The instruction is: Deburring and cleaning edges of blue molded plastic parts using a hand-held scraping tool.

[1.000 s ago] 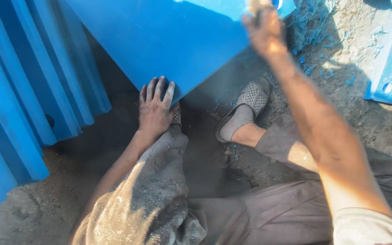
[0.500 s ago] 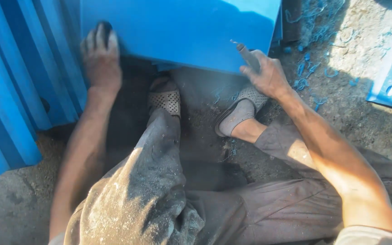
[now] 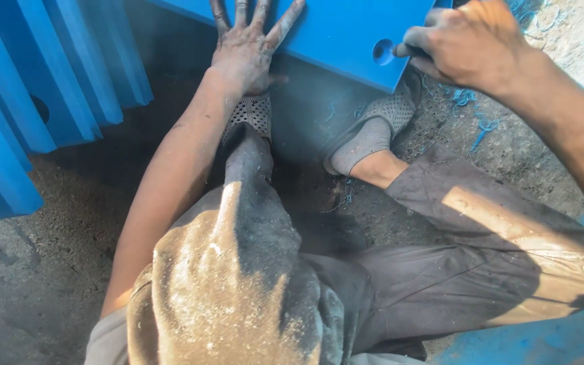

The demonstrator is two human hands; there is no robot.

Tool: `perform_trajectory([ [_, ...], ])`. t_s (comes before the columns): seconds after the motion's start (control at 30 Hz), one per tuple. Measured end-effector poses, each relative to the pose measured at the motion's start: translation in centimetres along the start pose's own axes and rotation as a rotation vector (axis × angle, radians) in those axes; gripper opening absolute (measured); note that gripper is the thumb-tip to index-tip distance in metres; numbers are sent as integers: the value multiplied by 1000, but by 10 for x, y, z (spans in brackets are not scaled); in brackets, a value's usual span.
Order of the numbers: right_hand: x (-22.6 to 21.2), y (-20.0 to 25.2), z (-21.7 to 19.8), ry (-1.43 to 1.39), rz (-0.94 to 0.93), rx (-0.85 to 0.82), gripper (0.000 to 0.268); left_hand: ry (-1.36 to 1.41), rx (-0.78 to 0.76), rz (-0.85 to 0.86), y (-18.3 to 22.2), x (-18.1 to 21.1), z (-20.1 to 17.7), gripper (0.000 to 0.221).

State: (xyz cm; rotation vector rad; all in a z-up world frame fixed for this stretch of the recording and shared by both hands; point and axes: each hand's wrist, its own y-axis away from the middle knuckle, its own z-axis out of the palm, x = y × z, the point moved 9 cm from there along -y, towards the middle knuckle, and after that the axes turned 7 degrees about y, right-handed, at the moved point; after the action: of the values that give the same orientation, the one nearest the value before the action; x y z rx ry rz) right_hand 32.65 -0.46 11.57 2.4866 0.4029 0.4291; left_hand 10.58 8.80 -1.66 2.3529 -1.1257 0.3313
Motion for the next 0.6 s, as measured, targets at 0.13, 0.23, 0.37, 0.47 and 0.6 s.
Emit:
perform_trajectory([
  [0.13,-23,-25,-16,16,-207,183,25,7,-69,-26,1,-2,4,111],
  [0.23,-16,-56,38,-192,-285,82,18,34,-60,-13,-3,-7,13,102],
  [0.37,26,-47,105,-275,-293,194,19,90,-38,-5,-5,-12,22,91],
  [0.47,26,-21,75,-349,-296,311,21,120,-31,-28,-4,-11,25,81],
  [0.6,-5,18,26,-75,49,-113,29,78,88,-7,-5,-9,26,72],
])
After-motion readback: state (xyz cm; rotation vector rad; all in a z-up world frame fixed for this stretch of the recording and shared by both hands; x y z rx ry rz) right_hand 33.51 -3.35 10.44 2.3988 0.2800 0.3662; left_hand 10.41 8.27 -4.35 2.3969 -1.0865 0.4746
